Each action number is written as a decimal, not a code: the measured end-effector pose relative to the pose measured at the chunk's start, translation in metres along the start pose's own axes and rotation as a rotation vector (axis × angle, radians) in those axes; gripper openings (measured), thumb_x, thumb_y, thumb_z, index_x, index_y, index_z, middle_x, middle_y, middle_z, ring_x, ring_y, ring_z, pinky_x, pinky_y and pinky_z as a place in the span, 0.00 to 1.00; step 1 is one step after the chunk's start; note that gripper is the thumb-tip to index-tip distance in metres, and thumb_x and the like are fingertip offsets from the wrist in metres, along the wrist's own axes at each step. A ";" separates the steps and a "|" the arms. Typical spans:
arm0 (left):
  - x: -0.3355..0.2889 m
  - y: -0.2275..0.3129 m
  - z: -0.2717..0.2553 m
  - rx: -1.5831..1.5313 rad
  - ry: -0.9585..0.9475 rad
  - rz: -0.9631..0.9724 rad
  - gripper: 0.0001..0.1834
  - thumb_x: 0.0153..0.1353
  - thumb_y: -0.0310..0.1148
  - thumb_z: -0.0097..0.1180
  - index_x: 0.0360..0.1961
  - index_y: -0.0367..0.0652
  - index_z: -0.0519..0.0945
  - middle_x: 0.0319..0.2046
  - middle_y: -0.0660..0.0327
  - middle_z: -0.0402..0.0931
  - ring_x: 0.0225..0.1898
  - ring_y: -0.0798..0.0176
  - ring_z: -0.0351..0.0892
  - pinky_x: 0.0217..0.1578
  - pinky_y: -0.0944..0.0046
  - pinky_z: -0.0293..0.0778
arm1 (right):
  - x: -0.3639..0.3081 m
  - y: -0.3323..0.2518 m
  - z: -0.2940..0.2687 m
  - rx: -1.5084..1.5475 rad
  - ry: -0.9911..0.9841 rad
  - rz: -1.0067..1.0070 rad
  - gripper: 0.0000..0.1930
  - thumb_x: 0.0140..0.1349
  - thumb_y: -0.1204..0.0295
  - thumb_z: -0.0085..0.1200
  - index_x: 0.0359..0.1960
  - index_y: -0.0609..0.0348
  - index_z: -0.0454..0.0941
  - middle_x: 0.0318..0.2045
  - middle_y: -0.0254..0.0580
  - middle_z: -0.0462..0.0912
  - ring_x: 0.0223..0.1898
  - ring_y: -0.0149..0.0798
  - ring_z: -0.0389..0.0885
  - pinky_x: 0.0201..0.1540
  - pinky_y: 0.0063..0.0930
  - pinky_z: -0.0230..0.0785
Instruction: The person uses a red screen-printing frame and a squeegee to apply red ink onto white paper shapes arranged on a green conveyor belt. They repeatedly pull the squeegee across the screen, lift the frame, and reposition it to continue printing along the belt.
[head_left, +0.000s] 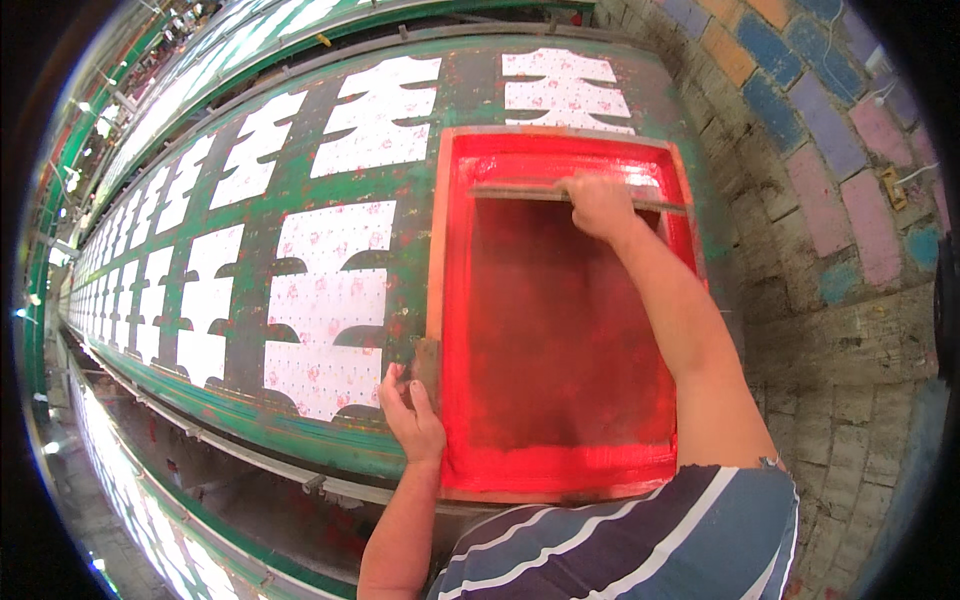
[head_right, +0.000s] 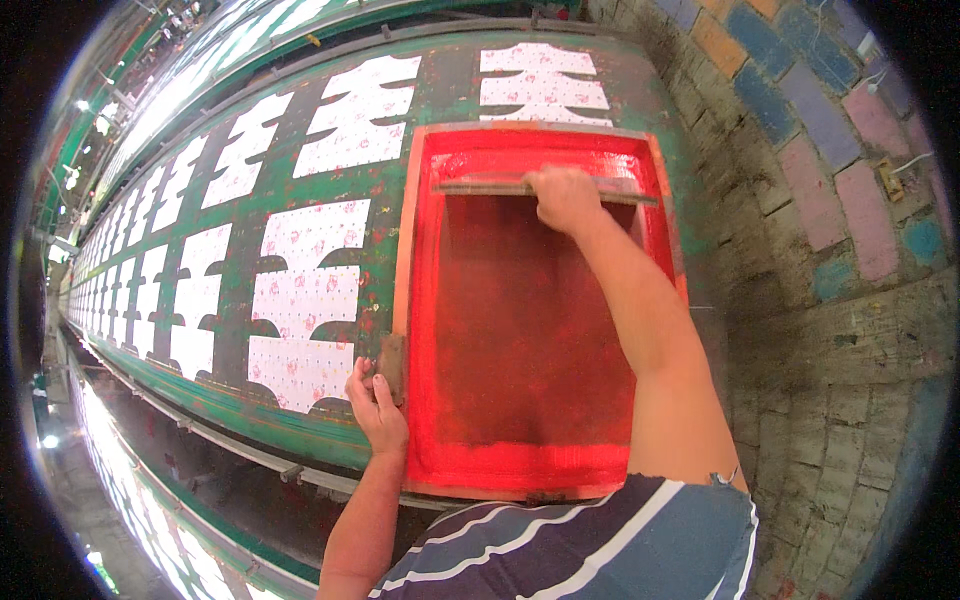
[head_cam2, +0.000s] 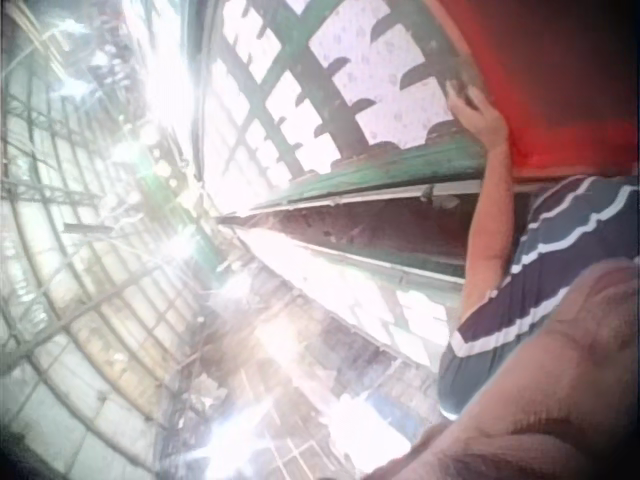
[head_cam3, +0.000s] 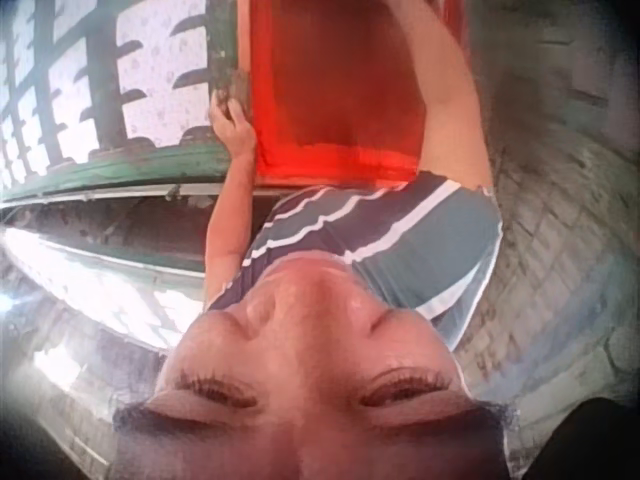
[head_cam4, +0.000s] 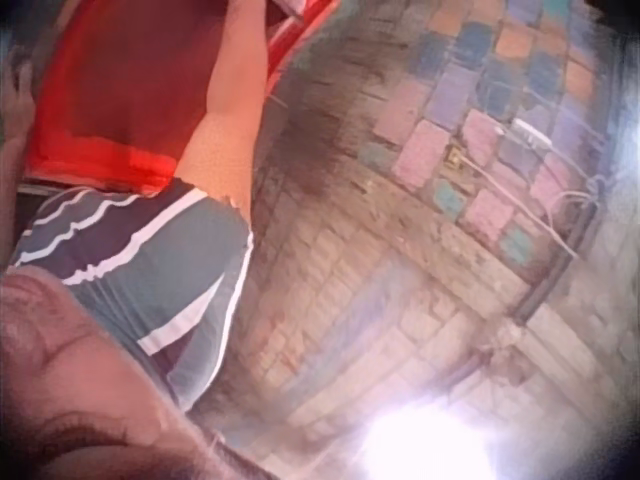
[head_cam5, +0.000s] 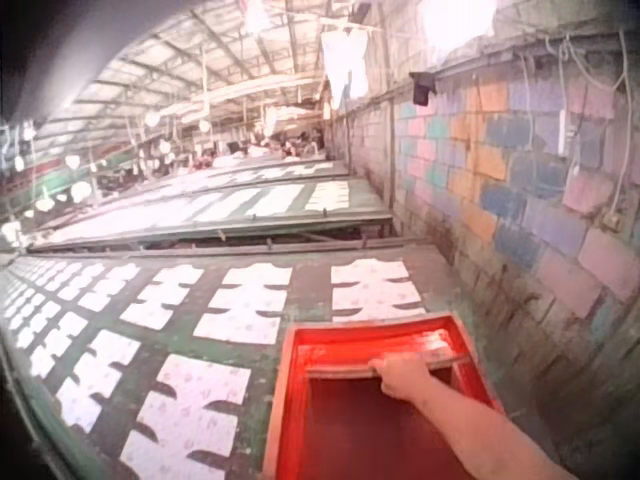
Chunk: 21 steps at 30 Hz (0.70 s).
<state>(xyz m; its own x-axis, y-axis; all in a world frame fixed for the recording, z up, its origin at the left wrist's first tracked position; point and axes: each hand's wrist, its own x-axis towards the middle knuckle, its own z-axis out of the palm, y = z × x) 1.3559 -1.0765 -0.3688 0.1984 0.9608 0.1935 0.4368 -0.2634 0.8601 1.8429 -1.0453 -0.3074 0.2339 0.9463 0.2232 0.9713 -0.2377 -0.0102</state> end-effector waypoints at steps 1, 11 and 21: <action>-0.001 0.001 0.000 -0.006 0.003 -0.017 0.30 0.82 0.36 0.55 0.77 0.29 0.70 0.68 0.44 0.74 0.59 0.51 0.78 0.62 0.52 0.76 | 0.008 0.004 0.004 -0.004 0.014 0.010 0.19 0.61 0.74 0.63 0.54 0.46 0.91 0.46 0.47 0.92 0.47 0.54 0.93 0.51 0.53 0.86; -0.004 0.005 0.002 -0.011 0.058 -0.059 0.41 0.81 0.34 0.56 0.86 0.28 0.53 0.80 0.41 0.59 0.57 0.54 0.77 0.62 0.53 0.77 | -0.040 -0.020 -0.007 0.082 0.021 0.014 0.24 0.58 0.79 0.63 0.57 0.47 0.91 0.47 0.45 0.91 0.50 0.54 0.92 0.53 0.57 0.84; -0.004 0.005 0.005 0.025 0.083 -0.018 0.44 0.84 0.36 0.56 0.88 0.30 0.47 0.82 0.41 0.57 0.52 0.61 0.76 0.57 0.58 0.76 | 0.050 0.024 -0.016 0.030 -0.136 0.099 0.24 0.63 0.78 0.57 0.59 0.44 0.92 0.48 0.50 0.94 0.52 0.56 0.92 0.54 0.57 0.84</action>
<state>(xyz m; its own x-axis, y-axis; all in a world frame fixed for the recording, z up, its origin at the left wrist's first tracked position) 1.3620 -1.0824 -0.3680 0.1171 0.9691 0.2171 0.4613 -0.2467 0.8523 1.8776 -1.0074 -0.2814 0.3306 0.9398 0.0859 0.9435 -0.3268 -0.0554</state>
